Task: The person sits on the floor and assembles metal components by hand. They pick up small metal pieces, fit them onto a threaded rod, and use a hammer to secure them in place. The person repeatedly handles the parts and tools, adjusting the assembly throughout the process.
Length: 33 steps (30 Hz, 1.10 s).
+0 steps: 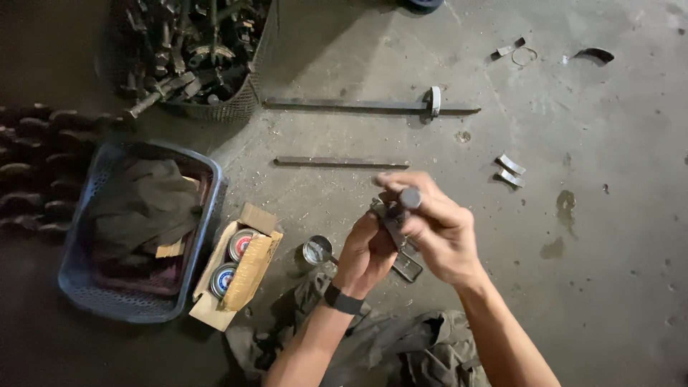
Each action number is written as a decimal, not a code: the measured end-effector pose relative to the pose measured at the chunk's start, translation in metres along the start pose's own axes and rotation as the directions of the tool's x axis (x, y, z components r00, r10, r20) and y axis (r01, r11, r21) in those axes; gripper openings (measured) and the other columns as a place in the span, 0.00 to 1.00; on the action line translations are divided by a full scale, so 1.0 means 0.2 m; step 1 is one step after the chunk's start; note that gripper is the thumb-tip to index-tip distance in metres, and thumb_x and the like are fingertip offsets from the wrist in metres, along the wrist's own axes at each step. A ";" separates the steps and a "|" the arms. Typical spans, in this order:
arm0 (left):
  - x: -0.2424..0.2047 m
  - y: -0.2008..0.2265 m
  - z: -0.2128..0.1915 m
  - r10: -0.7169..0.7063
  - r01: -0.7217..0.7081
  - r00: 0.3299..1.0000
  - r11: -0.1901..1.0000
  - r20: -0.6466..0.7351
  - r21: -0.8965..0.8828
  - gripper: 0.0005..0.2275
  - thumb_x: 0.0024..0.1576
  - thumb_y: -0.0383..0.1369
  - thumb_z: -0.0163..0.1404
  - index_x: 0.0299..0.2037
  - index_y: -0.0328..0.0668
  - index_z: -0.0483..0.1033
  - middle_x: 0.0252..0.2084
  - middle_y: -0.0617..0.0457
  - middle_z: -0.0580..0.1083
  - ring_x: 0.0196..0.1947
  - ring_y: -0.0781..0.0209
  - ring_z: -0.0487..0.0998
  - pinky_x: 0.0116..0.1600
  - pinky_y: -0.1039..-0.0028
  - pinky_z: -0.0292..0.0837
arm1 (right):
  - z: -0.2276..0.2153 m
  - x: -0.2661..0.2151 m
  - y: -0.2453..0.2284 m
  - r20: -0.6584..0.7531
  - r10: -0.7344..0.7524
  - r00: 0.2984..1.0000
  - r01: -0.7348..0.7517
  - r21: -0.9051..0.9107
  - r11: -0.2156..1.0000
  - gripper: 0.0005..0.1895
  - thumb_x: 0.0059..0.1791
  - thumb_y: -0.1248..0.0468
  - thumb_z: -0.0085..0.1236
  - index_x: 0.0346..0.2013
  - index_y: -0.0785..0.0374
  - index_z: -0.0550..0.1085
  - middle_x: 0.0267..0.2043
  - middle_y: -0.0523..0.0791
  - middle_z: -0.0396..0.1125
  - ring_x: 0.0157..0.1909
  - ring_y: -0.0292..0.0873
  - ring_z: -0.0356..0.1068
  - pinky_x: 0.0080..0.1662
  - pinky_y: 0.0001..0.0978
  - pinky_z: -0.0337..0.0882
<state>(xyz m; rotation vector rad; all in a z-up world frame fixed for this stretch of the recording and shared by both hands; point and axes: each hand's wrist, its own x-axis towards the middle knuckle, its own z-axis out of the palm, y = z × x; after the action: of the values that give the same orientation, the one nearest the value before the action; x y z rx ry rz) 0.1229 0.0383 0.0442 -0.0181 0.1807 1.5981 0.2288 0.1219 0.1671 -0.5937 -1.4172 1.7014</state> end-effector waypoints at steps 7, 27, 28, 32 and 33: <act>-0.01 -0.03 -0.13 0.009 -0.009 1.000 1.000 0.009 -0.014 0.12 0.65 0.33 0.57 0.55 0.37 0.74 0.55 0.51 0.75 0.55 0.57 0.76 0.63 0.67 0.72 | -0.01 0.01 -0.06 0.023 -0.050 0.998 0.053 -0.175 0.983 0.20 0.50 0.61 0.59 0.54 0.66 0.75 0.52 0.46 0.72 0.53 0.40 0.72 0.55 0.33 0.74; 0.10 -0.10 -0.23 -0.026 0.026 0.998 1.000 -0.059 -0.008 0.13 0.61 0.32 0.62 0.52 0.36 0.77 0.50 0.51 0.75 0.50 0.54 0.73 0.59 0.60 0.68 | -1.28 0.16 0.42 -0.139 0.155 0.978 -0.160 -0.979 0.129 0.36 0.47 0.61 0.65 0.68 0.60 0.64 0.59 0.44 0.72 0.54 0.50 0.68 0.54 0.41 0.71; 0.10 -0.10 -0.26 -0.013 0.012 0.994 1.000 -0.113 -0.005 0.13 0.60 0.31 0.63 0.51 0.37 0.77 0.51 0.51 0.75 0.48 0.54 0.73 0.58 0.60 0.67 | -1.40 0.13 0.50 -0.183 0.288 0.940 -0.164 -0.982 -0.090 0.31 0.48 0.59 0.65 0.65 0.58 0.68 0.58 0.42 0.73 0.56 0.51 0.66 0.55 0.44 0.68; 0.13 -0.05 -0.24 -0.065 0.075 0.986 0.995 -0.155 0.061 0.17 0.55 0.34 0.64 0.51 0.36 0.78 0.51 0.50 0.75 0.52 0.53 0.74 0.58 0.63 0.68 | -1.54 0.09 0.66 0.000 0.401 0.916 0.111 -0.961 -0.254 0.27 0.50 0.56 0.59 0.64 0.57 0.70 0.57 0.43 0.71 0.52 0.48 0.64 0.51 0.40 0.66; 0.13 -0.05 -0.26 -0.056 0.068 0.982 0.996 -0.180 0.064 0.16 0.53 0.34 0.65 0.49 0.38 0.77 0.52 0.51 0.75 0.54 0.54 0.75 0.60 0.61 0.68 | -1.54 0.08 0.68 0.058 0.341 0.938 0.149 -0.957 -0.247 0.23 0.50 0.59 0.58 0.60 0.58 0.73 0.56 0.42 0.72 0.53 0.47 0.64 0.50 0.40 0.65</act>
<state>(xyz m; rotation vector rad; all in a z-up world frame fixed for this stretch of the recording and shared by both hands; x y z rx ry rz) 0.1258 0.0569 -0.0117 -0.1122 0.3720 1.5267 0.4221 0.3073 -0.0387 -1.3408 -3.0239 0.0960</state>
